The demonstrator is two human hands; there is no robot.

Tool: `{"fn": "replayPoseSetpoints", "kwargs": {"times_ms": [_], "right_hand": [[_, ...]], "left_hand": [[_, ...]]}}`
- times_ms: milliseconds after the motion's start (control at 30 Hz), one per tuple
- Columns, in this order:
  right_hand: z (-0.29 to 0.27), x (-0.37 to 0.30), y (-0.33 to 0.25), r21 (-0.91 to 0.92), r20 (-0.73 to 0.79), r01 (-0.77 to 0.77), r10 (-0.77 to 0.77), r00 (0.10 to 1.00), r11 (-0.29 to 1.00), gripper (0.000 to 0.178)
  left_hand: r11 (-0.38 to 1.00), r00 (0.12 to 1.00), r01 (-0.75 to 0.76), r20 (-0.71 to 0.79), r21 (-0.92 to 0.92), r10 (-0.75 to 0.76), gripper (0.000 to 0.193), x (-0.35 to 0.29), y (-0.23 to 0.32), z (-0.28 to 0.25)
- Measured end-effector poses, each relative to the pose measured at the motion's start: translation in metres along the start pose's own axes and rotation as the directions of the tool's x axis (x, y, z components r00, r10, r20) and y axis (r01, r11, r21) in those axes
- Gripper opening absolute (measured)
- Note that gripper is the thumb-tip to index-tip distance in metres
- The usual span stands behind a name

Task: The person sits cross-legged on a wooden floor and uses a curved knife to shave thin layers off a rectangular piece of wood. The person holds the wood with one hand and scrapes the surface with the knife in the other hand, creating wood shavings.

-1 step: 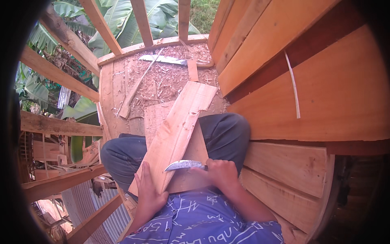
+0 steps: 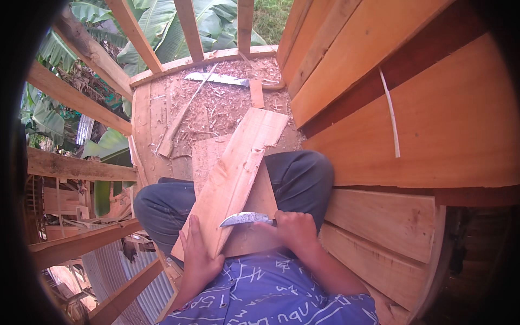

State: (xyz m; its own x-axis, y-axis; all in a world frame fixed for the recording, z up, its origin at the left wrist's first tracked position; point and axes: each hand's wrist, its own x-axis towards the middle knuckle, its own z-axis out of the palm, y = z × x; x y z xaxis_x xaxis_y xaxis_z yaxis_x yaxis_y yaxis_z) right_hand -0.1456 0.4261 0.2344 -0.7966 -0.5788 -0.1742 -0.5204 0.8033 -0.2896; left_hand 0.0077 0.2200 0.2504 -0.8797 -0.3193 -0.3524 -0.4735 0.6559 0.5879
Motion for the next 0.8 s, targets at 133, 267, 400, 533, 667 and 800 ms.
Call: {"fn": "replayPoseSetpoints", "kwargs": {"times_ms": [133,267,400,533,667,800], "right_hand": [[0.006,0.004,0.004,-0.029,-0.032,0.011,-0.012,0.999,1.000,0.067],[0.005,0.014,0.012,-0.102,-0.028,-0.162,0.160,0.987,0.981,0.068],[-0.036,0.045,0.070,-0.082,-0.146,-0.507,0.492,0.858,0.858,0.066],[-0.043,0.021,0.017,-0.021,0.041,-0.271,0.272,0.962,0.962,0.066],[-0.006,0.002,-0.007,0.088,0.119,-0.132,0.121,0.985,0.987,0.063],[-0.006,0.019,0.008,-0.022,0.072,-0.160,0.161,0.984,0.987,0.067]], "left_hand": [[1.000,1.000,0.013,-0.010,-0.003,-0.013,0.110,0.000,0.000,0.001],[1.000,0.999,-0.021,-0.031,0.005,0.021,0.110,0.001,-0.003,0.002],[1.000,1.000,-0.008,0.026,-0.018,0.009,0.109,-0.006,-0.003,-0.010],[0.997,0.999,0.034,0.038,-0.062,-0.032,0.109,-0.007,-0.001,-0.015],[0.998,0.999,0.011,0.044,-0.068,-0.008,0.109,-0.003,-0.006,-0.014],[0.998,0.999,0.027,0.024,-0.062,-0.025,0.109,-0.001,-0.001,-0.010]]}}
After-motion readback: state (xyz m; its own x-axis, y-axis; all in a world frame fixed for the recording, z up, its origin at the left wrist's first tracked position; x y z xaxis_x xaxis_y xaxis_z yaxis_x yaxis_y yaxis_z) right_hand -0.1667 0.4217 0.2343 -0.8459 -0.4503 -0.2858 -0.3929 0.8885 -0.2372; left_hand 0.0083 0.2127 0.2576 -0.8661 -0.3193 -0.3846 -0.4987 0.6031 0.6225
